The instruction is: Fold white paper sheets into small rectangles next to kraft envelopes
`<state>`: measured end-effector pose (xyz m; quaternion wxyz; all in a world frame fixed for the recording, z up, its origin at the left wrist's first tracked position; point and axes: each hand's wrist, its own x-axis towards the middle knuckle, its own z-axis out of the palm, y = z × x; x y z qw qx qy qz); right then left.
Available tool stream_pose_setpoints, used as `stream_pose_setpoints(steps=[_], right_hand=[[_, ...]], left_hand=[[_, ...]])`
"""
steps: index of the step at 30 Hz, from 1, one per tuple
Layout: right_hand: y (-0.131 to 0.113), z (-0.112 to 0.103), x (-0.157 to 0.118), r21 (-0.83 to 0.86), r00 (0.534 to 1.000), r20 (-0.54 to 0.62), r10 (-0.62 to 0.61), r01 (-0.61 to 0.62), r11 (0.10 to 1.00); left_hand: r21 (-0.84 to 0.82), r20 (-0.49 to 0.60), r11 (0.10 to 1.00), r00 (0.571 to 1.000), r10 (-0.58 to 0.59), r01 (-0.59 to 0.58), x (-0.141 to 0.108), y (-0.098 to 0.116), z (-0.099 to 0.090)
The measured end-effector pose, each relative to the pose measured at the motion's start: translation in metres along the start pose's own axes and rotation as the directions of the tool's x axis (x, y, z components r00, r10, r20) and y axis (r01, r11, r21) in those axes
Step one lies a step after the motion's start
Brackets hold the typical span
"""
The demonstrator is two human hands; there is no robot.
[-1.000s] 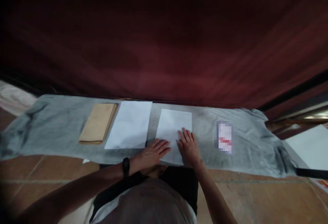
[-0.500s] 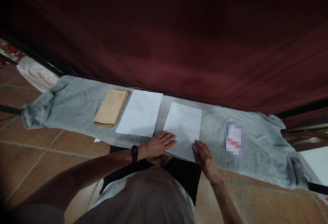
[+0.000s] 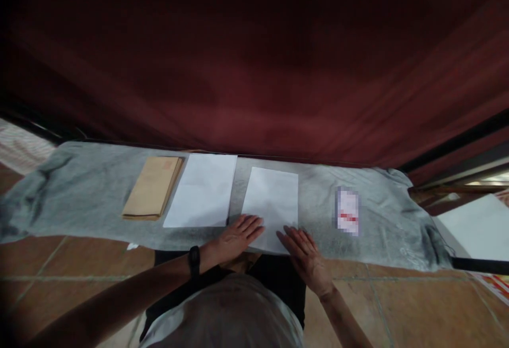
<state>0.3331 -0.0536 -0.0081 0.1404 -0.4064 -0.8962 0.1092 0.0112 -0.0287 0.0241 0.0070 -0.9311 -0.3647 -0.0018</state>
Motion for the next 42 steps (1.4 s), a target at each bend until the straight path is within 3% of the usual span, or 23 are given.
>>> stream_pose_setpoints(steps=[8,15,28,38,42], right_hand=[[0.013,0.013,0.008,0.108,1.0,-0.024,-0.016,0.019,0.994],[0.017,0.011,0.008,0.16,0.999,-0.03,-0.017,0.021,0.987],[0.024,0.011,0.01,0.112,0.999,-0.009,-0.035,0.035,0.993],[0.028,0.008,0.013,0.124,1.0,-0.007,-0.016,0.017,0.992],[0.03,0.011,0.012,0.119,1.0,-0.015,-0.026,0.028,0.992]], left_hand=[[-0.139,0.049,0.989,0.998,-0.034,0.041,-0.017,-0.021,-0.001],[-0.065,0.028,0.998,1.0,-0.003,0.005,-0.038,-0.029,0.018],[-0.184,0.032,0.977,0.993,0.113,-0.105,-0.011,-0.053,-0.005],[-0.013,-0.024,0.994,0.994,0.11,-0.11,-0.011,-0.037,0.012],[-0.058,-0.038,0.996,0.997,0.065,-0.067,-0.012,-0.033,0.013]])
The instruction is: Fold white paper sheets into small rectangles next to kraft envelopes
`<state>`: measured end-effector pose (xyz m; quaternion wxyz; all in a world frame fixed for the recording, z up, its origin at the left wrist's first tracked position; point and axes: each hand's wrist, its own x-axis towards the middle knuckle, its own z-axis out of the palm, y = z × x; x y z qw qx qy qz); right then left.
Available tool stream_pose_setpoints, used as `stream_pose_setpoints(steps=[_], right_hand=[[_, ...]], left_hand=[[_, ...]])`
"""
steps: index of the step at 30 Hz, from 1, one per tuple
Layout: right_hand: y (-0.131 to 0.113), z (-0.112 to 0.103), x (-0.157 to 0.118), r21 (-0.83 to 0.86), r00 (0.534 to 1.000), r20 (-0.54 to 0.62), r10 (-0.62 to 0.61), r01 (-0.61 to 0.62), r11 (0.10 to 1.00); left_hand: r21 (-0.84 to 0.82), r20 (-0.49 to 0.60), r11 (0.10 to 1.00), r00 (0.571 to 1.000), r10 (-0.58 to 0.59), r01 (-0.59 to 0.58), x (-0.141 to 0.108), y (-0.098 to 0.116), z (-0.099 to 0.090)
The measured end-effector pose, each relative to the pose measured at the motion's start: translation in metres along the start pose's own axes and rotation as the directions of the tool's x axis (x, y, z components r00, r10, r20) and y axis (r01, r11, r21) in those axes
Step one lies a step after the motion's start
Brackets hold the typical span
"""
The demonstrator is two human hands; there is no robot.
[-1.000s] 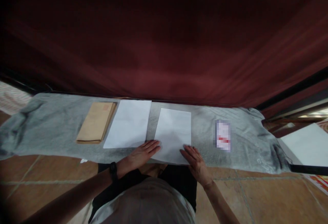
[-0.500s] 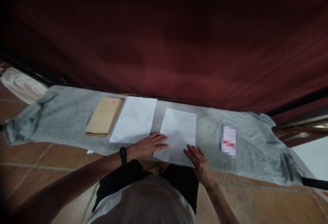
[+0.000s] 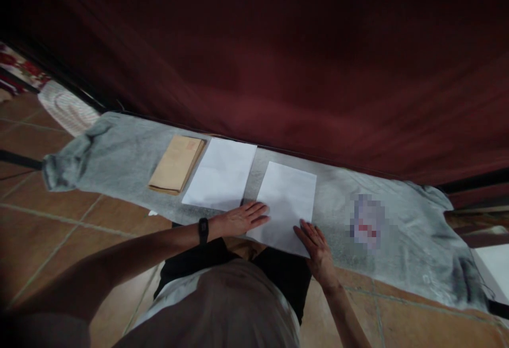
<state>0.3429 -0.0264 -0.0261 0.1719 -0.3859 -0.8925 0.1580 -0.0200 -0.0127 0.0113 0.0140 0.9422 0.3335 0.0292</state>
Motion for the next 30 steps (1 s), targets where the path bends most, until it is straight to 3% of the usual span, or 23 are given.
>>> stream_pose_setpoints(steps=[7,13,19,25,30], right_hand=[[0.0,-0.003,-0.002,0.029,1.0,0.01,0.005,-0.005,1.0],[-0.007,-0.003,-0.001,0.023,0.999,-0.028,0.029,-0.028,0.999],[0.001,-0.001,0.002,0.043,0.996,-0.069,0.062,-0.059,0.997],[0.009,0.002,0.009,0.101,0.978,-0.167,0.122,-0.106,0.989],[0.011,0.004,0.007,0.124,0.978,-0.178,0.107,-0.086,0.989]], left_hand=[[-0.09,0.058,0.996,0.998,-0.006,0.011,-0.002,-0.002,-0.005],[-0.144,0.116,0.985,0.991,-0.073,0.09,-0.008,-0.008,0.004],[-0.19,0.106,0.978,0.992,-0.065,0.084,0.0,-0.014,-0.001],[-0.169,0.034,0.964,0.979,-0.202,0.205,0.007,-0.019,0.004],[-0.075,0.03,0.988,0.991,-0.134,0.136,0.004,-0.012,0.012]])
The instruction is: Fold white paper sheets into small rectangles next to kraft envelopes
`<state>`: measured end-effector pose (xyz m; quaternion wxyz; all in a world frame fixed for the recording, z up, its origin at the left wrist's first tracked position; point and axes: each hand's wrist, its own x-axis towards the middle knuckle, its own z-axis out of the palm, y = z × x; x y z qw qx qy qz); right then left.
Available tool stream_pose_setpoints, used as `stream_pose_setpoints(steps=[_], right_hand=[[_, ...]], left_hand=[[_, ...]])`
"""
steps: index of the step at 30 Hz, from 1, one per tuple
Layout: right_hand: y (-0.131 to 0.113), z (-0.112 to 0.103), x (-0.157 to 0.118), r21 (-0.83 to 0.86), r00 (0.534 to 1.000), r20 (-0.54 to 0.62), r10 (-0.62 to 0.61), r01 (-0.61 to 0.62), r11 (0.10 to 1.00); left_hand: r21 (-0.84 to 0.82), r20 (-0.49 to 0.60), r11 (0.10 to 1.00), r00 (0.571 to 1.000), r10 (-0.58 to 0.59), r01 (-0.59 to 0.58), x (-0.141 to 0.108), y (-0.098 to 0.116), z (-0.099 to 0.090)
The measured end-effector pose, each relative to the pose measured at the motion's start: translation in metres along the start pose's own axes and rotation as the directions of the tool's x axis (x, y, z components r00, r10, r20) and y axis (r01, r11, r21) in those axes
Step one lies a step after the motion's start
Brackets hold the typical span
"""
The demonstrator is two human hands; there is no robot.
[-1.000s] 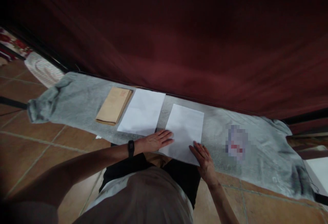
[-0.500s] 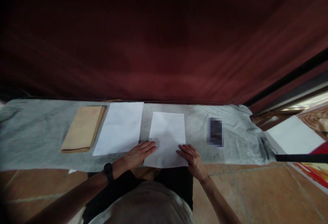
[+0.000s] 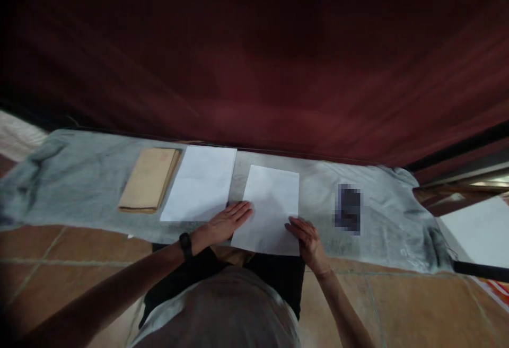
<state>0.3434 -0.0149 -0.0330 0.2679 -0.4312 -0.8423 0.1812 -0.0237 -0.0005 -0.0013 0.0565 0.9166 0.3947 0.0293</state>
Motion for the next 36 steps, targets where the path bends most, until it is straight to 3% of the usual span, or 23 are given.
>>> stream_pose_setpoints(steps=[12,21,27,30,33,36], right_hand=[[-0.001,-0.007,0.0,0.015,0.998,0.049,-0.029,0.029,0.999],[-0.004,-0.012,0.003,0.081,0.993,0.098,0.065,-0.073,0.994],[-0.009,-0.016,0.024,0.18,0.99,0.036,0.14,-0.144,0.973],[-0.011,-0.016,0.03,0.173,0.978,-0.018,0.206,-0.2,0.964],[-0.013,-0.014,0.032,0.17,0.952,-0.055,0.3,-0.287,0.943],[-0.013,-0.012,0.038,0.197,0.901,-0.074,0.428,-0.407,0.892]], left_hand=[[0.048,-0.016,0.999,1.0,0.009,-0.008,0.0,0.009,0.001],[-0.198,0.076,0.977,0.995,-0.059,0.073,-0.001,0.002,-0.016],[-0.323,0.065,0.943,0.996,-0.065,0.082,0.008,-0.012,-0.03],[-0.424,0.052,0.899,0.994,-0.098,0.111,0.015,-0.019,-0.031],[-0.549,0.026,0.813,0.977,-0.213,0.192,0.022,-0.02,-0.029],[-0.674,0.061,0.657,0.911,-0.407,0.338,0.031,-0.02,-0.026]])
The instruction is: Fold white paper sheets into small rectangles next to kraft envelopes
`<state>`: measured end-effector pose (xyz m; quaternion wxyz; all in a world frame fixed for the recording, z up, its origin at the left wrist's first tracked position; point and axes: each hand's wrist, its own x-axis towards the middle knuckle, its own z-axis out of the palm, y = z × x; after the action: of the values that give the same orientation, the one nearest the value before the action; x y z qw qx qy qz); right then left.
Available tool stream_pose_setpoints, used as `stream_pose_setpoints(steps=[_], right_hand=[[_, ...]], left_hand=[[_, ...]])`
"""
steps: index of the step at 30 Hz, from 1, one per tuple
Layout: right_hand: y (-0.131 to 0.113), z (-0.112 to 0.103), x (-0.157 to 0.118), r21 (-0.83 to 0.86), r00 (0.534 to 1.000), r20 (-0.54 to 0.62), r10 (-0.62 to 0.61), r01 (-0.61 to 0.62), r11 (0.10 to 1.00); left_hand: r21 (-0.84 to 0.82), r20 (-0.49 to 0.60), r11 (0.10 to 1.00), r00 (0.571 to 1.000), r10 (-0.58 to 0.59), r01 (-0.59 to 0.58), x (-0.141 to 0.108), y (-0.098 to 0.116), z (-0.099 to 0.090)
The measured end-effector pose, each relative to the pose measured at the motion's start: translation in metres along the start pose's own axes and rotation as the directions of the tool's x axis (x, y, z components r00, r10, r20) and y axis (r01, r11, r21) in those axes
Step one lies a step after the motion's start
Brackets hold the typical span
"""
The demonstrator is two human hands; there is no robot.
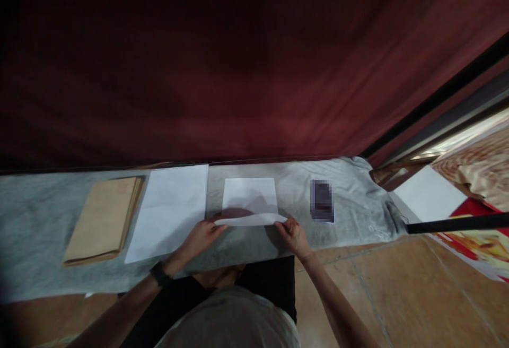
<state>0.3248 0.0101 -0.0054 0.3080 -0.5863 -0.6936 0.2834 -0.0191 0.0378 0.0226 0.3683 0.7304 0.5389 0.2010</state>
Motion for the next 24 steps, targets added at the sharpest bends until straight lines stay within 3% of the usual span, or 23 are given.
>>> stream_pose_setpoints(steps=[3,6,11,17,24], right_hand=[[-0.004,0.003,0.014,0.02,0.997,0.001,0.079,-0.079,0.997],[-0.008,0.007,0.031,-0.027,0.994,-0.03,0.106,-0.107,0.994],[-0.014,0.017,0.053,-0.22,0.979,-0.069,0.19,-0.201,0.955],[-0.02,0.024,0.067,-0.406,0.954,-0.064,0.294,-0.294,0.865],[-0.027,0.032,0.073,-0.545,0.957,-0.136,0.257,-0.288,0.787]], left_hand=[[-0.139,-0.078,0.976,0.98,-0.181,0.169,0.012,0.003,0.004],[-0.154,-0.166,0.963,0.955,-0.246,0.221,0.025,0.006,0.007],[0.07,-0.264,0.955,0.928,-0.261,0.289,0.038,0.012,0.011],[0.288,-0.249,0.867,0.906,-0.343,0.407,0.048,0.02,0.009],[0.407,-0.23,0.777,0.877,-0.421,0.48,0.061,0.034,0.003]])
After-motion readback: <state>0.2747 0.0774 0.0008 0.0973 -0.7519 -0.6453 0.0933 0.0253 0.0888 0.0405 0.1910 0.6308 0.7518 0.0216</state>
